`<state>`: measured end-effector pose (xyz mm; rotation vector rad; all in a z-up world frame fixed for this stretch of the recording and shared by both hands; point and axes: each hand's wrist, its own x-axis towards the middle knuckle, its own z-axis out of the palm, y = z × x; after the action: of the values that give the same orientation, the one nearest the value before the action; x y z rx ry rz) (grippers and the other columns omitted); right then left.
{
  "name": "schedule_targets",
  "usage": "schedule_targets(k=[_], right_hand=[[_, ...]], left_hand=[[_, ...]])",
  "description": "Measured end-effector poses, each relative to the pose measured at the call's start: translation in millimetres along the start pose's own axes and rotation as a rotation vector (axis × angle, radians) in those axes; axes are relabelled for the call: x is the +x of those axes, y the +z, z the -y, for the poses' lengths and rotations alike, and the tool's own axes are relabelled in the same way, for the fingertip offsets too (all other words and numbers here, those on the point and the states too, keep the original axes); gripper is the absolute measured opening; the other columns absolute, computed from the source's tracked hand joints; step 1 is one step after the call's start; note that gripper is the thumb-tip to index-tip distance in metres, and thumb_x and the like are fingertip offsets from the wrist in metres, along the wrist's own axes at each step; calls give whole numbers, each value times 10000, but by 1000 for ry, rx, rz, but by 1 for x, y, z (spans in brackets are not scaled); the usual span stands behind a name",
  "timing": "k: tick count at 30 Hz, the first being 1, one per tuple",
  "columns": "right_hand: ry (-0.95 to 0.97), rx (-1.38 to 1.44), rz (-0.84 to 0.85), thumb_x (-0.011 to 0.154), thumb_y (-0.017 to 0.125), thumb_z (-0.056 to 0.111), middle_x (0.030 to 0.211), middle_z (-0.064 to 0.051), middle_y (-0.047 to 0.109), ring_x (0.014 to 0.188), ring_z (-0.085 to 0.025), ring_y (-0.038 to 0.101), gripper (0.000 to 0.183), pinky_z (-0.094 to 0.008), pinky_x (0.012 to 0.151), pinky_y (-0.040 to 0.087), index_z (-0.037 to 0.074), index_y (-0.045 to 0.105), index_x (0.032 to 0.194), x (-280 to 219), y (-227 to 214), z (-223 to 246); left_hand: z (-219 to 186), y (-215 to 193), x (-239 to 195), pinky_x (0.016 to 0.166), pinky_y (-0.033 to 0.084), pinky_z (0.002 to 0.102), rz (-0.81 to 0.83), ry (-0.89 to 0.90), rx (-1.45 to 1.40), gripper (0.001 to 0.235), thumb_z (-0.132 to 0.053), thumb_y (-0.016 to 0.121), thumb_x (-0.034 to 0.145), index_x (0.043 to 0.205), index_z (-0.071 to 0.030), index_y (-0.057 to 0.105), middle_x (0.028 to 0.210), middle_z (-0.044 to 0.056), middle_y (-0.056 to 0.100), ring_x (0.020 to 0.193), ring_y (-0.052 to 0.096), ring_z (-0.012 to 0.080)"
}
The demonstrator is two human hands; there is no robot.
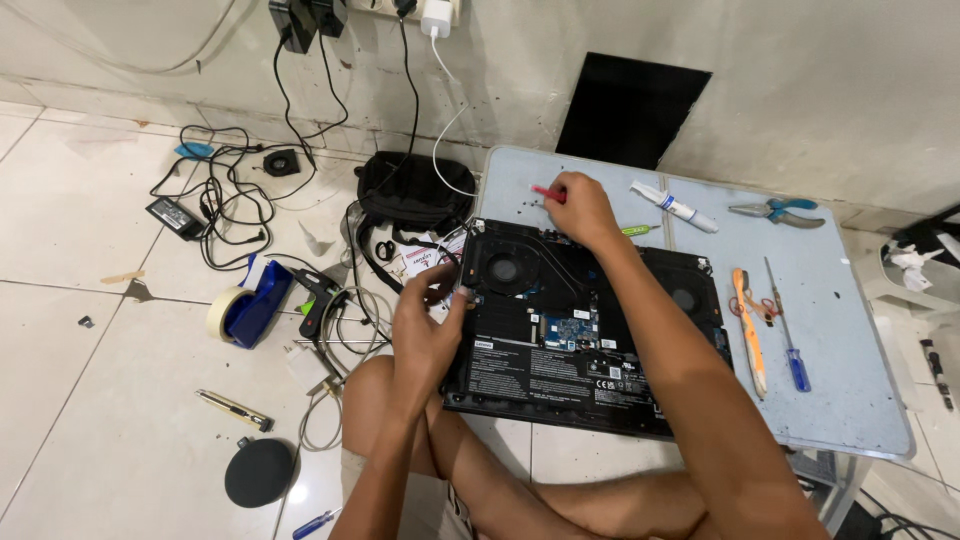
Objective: The person sits on the floor and works on the internal components of a disassembled laptop. They use a screwdriver to manipulate parts near the cooling fans and then use a brush to clean dust from the motherboard and battery area.
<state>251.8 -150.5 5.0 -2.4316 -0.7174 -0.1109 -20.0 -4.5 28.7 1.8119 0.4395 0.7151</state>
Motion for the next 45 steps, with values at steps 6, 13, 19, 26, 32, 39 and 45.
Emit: schedule_targets(k=[6, 13, 19, 26, 32, 39, 45], right_hand=[[217, 756, -130, 808, 689, 235, 650, -26, 577, 569, -111, 524, 151, -226, 538, 452, 89, 692, 846, -104, -79, 120], [341, 1218, -128, 808, 704, 62, 671, -67, 529, 471, -58, 398, 148, -210, 457, 355, -41, 644, 895, -213, -67, 119], [378, 1463, -111, 858, 633, 31, 675, -88, 588, 396, 10, 298, 58, -181, 437, 309, 3, 587, 881, -254, -49, 96], [361, 1384, 12, 901, 619, 32, 777, -80, 516, 525, -55, 332, 161, -226, 517, 332, -59, 603, 1033, -272, -77, 113], [292, 897, -40, 947, 563, 186, 914, -77, 624, 794, -125, 545, 282, -240, 735, 455, 5, 650, 1145, -295, -96, 131], [207, 569, -164, 933, 590, 145, 890, -43, 699, 774, -135, 685, 233, -228, 709, 557, 34, 727, 1085, -311, -96, 124], [164, 454, -169, 926, 600, 163, 907, -20, 708, 795, -110, 630, 218, -222, 704, 478, 61, 746, 1051, -312, -97, 131]], left_hand=[[-32, 9, -11, 682, 564, 316, -66, 268, -187, 143, -90, 777, 812, 951, -125, 769, 814, 46, 738, 729, 697, 227], [-85, 14, -47, 798, 561, 398, 141, 397, -382, 210, -26, 785, 775, 975, -84, 756, 927, 109, 769, 878, 738, 314], [-84, 19, -74, 715, 580, 321, 204, 381, -459, 204, -5, 833, 713, 888, -96, 782, 801, 56, 771, 745, 750, 236], [-86, 8, -80, 676, 546, 289, 316, 241, -378, 71, -67, 734, 812, 878, -76, 758, 808, 67, 738, 741, 696, 190], [-62, 27, -86, 685, 590, 255, 326, -175, -711, 123, -114, 690, 875, 919, -1, 708, 782, 107, 741, 728, 707, 149], [-51, 42, -97, 723, 625, 303, 402, -280, -968, 116, -66, 670, 886, 960, 23, 683, 893, 183, 744, 749, 710, 215], [-46, 35, -102, 764, 632, 311, 391, -286, -934, 108, -61, 669, 878, 945, 21, 689, 902, 198, 745, 841, 721, 224]])
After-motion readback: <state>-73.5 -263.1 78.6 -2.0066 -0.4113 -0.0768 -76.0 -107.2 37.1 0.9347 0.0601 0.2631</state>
